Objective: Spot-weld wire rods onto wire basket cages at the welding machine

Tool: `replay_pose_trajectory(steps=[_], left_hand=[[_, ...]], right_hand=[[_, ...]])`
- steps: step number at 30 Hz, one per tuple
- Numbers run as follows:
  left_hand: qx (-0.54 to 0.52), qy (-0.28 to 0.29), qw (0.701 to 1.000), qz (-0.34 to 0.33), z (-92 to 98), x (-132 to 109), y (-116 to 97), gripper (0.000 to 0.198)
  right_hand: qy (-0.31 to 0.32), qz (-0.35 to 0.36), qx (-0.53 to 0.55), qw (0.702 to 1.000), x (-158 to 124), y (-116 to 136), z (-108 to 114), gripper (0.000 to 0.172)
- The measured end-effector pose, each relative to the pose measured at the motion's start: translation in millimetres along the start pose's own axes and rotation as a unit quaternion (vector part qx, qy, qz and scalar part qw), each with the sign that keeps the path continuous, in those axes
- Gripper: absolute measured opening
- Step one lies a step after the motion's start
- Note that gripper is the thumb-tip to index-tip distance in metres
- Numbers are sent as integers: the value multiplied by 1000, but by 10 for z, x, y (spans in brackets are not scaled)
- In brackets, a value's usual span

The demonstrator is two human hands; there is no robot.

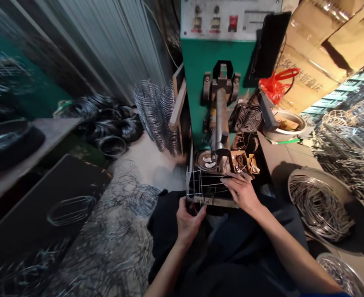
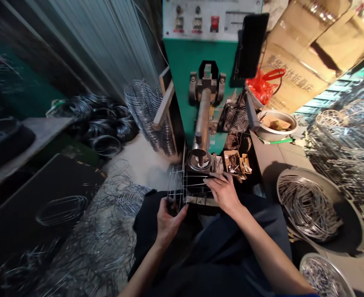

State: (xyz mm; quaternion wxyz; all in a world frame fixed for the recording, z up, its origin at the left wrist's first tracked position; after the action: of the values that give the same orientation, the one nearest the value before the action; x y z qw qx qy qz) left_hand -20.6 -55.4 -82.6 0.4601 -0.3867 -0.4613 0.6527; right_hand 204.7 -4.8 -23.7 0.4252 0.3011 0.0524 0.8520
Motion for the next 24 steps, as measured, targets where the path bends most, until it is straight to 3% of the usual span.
replay_pose_trajectory(steps=[12, 24], left_hand=[[-36, -22, 999, -27, -65, 157, 90, 41], [-19, -41, 998, -38, -78, 289, 87, 43]], right_hand=[[-86, 18, 13, 996, 242, -45, 27, 19], [-113, 23, -4, 993, 375, -73, -21, 20]])
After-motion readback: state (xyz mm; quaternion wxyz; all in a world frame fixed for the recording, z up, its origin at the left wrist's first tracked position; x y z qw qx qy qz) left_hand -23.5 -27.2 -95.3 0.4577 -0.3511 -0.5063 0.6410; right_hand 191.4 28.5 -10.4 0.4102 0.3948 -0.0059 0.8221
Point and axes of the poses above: each hand's wrist, its own x-axis towards the middle knuckle, its own z-axis out of the back of the hand, y = z × x, the point moved 5 cm from there along x, towards the middle knuckle, and after that the axes turned 7 degrees about z, right-handed, at the moved point
